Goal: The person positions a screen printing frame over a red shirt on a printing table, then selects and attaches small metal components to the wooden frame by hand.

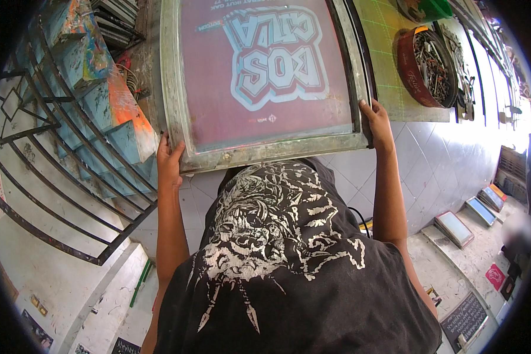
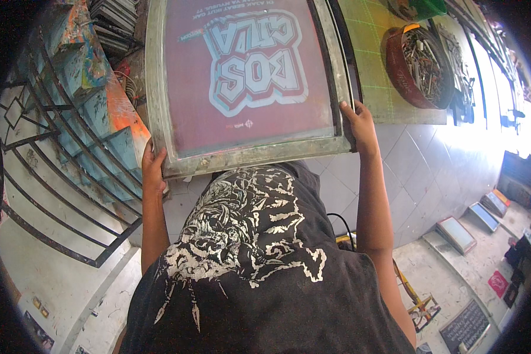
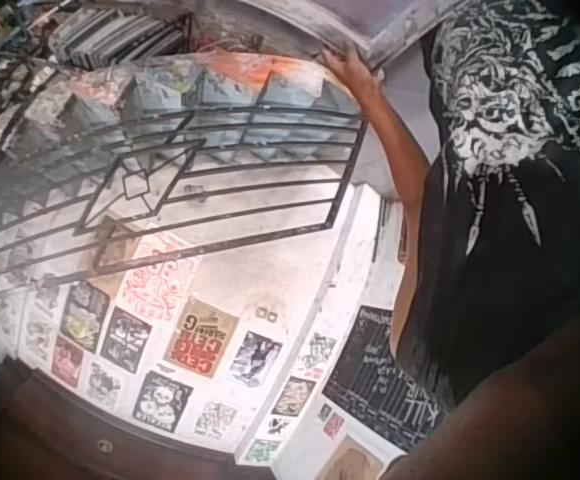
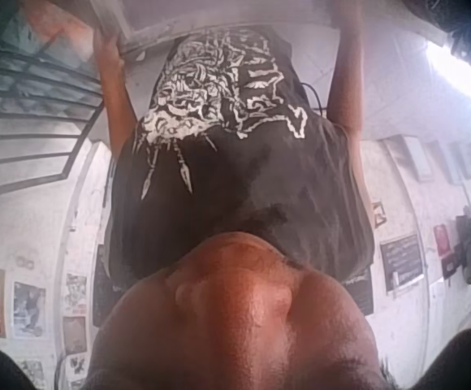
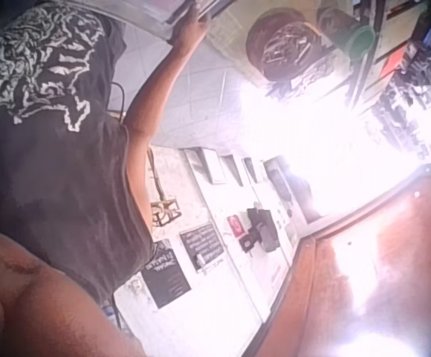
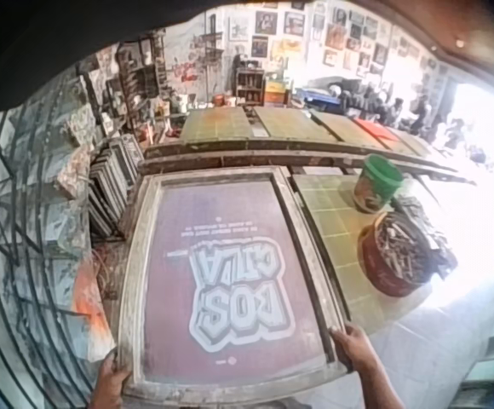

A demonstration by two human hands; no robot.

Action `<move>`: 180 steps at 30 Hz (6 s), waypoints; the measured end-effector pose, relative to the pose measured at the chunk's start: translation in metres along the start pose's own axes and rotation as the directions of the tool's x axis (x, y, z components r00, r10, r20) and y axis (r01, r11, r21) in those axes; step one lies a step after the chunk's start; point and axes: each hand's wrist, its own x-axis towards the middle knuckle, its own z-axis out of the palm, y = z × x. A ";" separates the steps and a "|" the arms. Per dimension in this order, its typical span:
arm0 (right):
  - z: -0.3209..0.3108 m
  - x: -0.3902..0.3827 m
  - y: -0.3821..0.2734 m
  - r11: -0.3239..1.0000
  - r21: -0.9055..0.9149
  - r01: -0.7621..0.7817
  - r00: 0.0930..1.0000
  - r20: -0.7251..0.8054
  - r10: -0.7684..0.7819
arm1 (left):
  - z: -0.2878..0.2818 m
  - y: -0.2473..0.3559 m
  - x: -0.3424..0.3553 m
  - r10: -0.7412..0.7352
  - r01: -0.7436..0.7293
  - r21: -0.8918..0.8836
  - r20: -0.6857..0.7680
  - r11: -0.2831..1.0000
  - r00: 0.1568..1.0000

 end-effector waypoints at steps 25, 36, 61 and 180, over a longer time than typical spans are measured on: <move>0.003 0.000 -0.003 0.999 -0.003 -0.034 0.999 -0.024 0.034 | -0.006 -0.006 0.002 -0.034 0.034 -0.053 0.001 0.998 0.999; -0.001 0.004 0.000 0.999 0.042 -0.016 1.000 0.010 0.016 | 0.000 0.000 0.000 -0.010 0.011 0.030 -0.019 0.999 1.000; -0.003 0.006 0.003 0.999 0.031 -0.022 1.000 0.022 0.022 | 0.002 0.000 0.000 -0.016 0.017 0.023 -0.043 1.000 0.999; 0.080 0.551 -0.265 0.737 -0.599 0.312 0.882 -0.105 -0.459 | 0.056 0.060 0.065 -0.002 0.149 0.608 -0.236 0.779 0.972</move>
